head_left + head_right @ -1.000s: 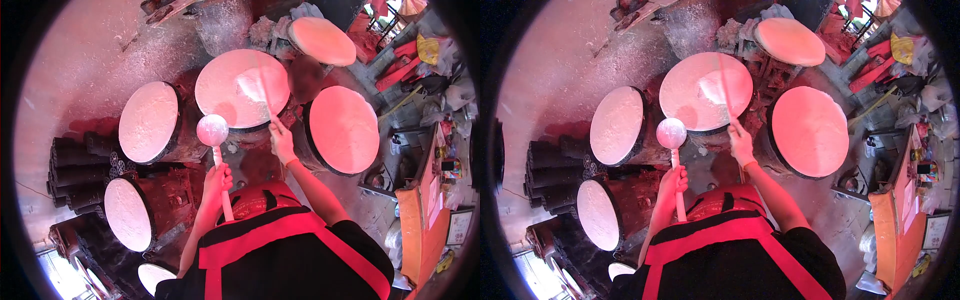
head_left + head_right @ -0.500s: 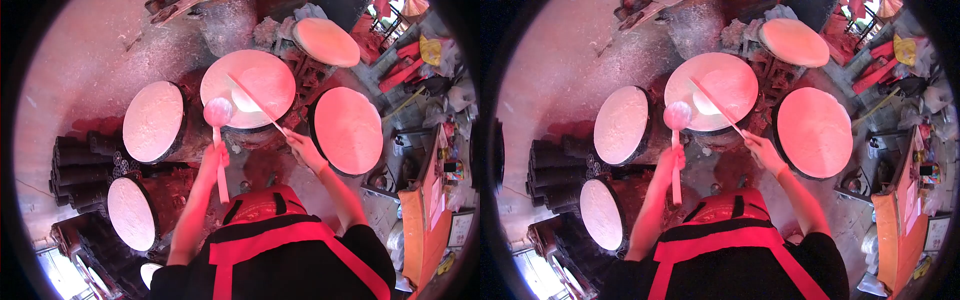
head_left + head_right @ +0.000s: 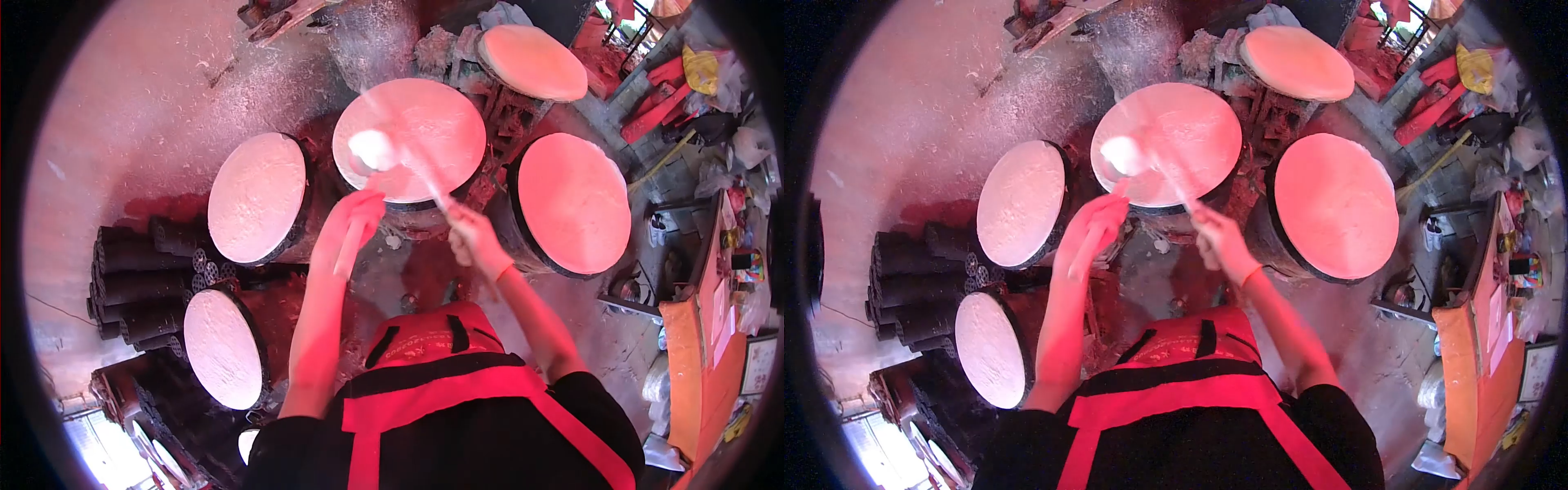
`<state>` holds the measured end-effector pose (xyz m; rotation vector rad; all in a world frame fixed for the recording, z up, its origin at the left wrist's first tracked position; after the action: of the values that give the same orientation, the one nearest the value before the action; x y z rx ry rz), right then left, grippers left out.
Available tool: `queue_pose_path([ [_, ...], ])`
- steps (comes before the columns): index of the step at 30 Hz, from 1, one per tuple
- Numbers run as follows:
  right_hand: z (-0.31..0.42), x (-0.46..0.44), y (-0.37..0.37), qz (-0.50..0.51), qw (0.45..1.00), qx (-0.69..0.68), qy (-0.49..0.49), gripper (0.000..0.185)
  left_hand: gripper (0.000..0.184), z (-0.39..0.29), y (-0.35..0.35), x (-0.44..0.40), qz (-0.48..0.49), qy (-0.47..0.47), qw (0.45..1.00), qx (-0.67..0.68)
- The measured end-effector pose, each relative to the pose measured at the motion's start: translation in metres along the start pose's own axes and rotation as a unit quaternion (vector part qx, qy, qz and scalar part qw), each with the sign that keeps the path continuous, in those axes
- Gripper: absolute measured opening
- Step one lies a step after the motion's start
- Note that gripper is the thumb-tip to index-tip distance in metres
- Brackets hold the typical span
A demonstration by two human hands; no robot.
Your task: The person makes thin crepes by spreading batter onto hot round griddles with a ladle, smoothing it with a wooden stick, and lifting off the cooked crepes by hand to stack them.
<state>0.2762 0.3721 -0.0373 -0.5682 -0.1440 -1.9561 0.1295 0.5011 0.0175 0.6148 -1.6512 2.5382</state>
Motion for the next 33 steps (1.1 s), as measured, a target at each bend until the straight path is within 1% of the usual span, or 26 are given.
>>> queue_pose_path([
  [1,0.016,-0.009,0.017,-0.04,0.998,0.024,0.032,0.037,0.007,0.01,-0.004,0.023,-0.008,0.0,0.999,-0.04],
  [2,0.032,-0.012,0.034,-0.088,0.996,-0.004,0.001,0.038,0.008,0.014,-0.003,0.037,-0.025,-0.016,0.996,-0.089],
  [3,0.047,-0.011,0.045,-0.136,0.99,-0.028,0.015,0.039,0.01,0.015,0.0,0.051,-0.042,-0.033,0.989,-0.135],
  [4,0.044,-0.016,0.052,-0.143,0.989,0.021,0.012,0.037,0.011,0.015,0.001,0.061,-0.057,-0.051,0.98,-0.181],
  [5,0.029,-0.027,0.055,-0.176,0.957,0.186,0.135,0.039,0.013,0.014,0.004,0.071,-0.098,-0.058,0.982,-0.153],
  [6,0.015,-0.029,0.046,-0.202,0.882,0.341,0.254,0.041,0.013,0.009,0.014,0.078,-0.131,-0.054,0.98,-0.142],
  [8,0.009,0.016,-0.008,-0.1,0.894,0.376,0.223,0.041,0.013,0.0,0.038,0.092,-0.193,-0.046,0.973,-0.12],
  [10,-0.017,0.036,-0.03,-0.021,0.915,0.401,0.036,0.041,0.01,0.006,0.056,0.11,-0.215,-0.066,0.961,-0.164],
  [12,-0.011,0.034,-0.013,-0.072,0.893,0.399,0.197,0.043,0.008,0.011,0.072,0.126,-0.233,-0.103,0.939,-0.229],
  [13,-0.002,0.033,0.006,-0.112,0.911,0.375,0.126,0.044,0.007,0.014,0.078,0.132,-0.235,-0.108,0.933,-0.25],
  [14,0.011,0.038,0.026,-0.2,0.916,0.325,0.123,0.045,0.007,0.017,0.085,0.138,-0.236,-0.114,0.926,-0.27],
  [15,0.005,0.039,0.038,-0.229,0.906,0.329,0.135,0.045,0.008,0.022,0.091,0.141,-0.236,-0.122,0.92,-0.289],
  [16,-0.004,0.038,0.049,-0.258,0.895,0.332,0.148,0.046,0.009,0.03,0.095,0.144,-0.241,-0.123,0.924,-0.27],
  [18,-0.03,0.049,0.031,-0.115,0.897,0.403,0.143,0.046,0.01,0.046,0.097,0.144,-0.25,-0.126,0.93,-0.239],
  [20,-0.042,0.064,0.016,-0.003,0.859,0.489,0.152,0.045,0.008,0.065,0.098,0.138,-0.24,-0.121,0.941,-0.207],
  [22,-0.017,0.068,0.035,0.012,0.864,0.432,0.258,0.049,0.006,0.089,0.096,0.127,-0.237,-0.13,0.944,-0.187],
  [23,0.006,0.067,0.065,-0.068,0.875,0.39,0.278,0.049,0.004,0.1,0.099,0.119,-0.206,-0.13,0.963,-0.12],
  [24,0.03,0.062,0.106,-0.149,0.877,0.348,0.295,0.051,0.009,0.114,0.099,0.11,-0.159,-0.109,0.981,-0.035],
  [25,0.03,0.03,0.173,-0.143,0.94,0.256,0.174,0.044,0.011,0.129,0.096,0.099,-0.144,-0.113,0.983,0.001],
  [26,0.028,-0.001,0.254,-0.134,0.978,0.153,0.05,0.038,0.014,0.148,0.089,0.087,-0.13,-0.119,0.984,0.036],
  [27,0.049,0.004,0.291,-0.195,0.926,0.302,0.113,0.038,0.016,0.166,0.085,0.076,-0.124,-0.125,0.983,0.053],
  [28,0.068,0.012,0.328,-0.276,0.839,0.443,0.153,0.039,0.017,0.182,0.08,0.065,-0.116,-0.134,0.982,0.07],
  [29,0.099,0.016,0.358,-0.282,0.814,0.446,0.242,0.036,0.018,0.196,0.075,0.054,-0.106,-0.147,0.98,0.086],
  [31,0.134,0.013,0.437,-0.315,0.763,0.528,0.199,0.032,0.02,0.22,0.068,0.034,-0.104,-0.15,0.979,0.095],
  [32,0.129,0.008,0.474,-0.331,0.724,0.602,0.063,0.03,0.021,0.232,0.066,0.027,-0.104,-0.155,0.977,0.105],
  [33,0.13,0.004,0.493,-0.332,0.728,0.596,0.066,0.029,0.023,0.243,0.062,0.02,-0.112,-0.171,0.975,0.092],
])
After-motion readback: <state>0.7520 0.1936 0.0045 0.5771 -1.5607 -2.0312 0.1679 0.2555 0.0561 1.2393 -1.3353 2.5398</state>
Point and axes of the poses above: each hand's wrist, its own x-axis away from the middle knuckle, its own y-axis out of the back of the hand, z = x × y, the point moved 8 cm from there along -x, towards the middle knuckle, and after that the axes turned 9 degrees about x, right-handed, at the moved point
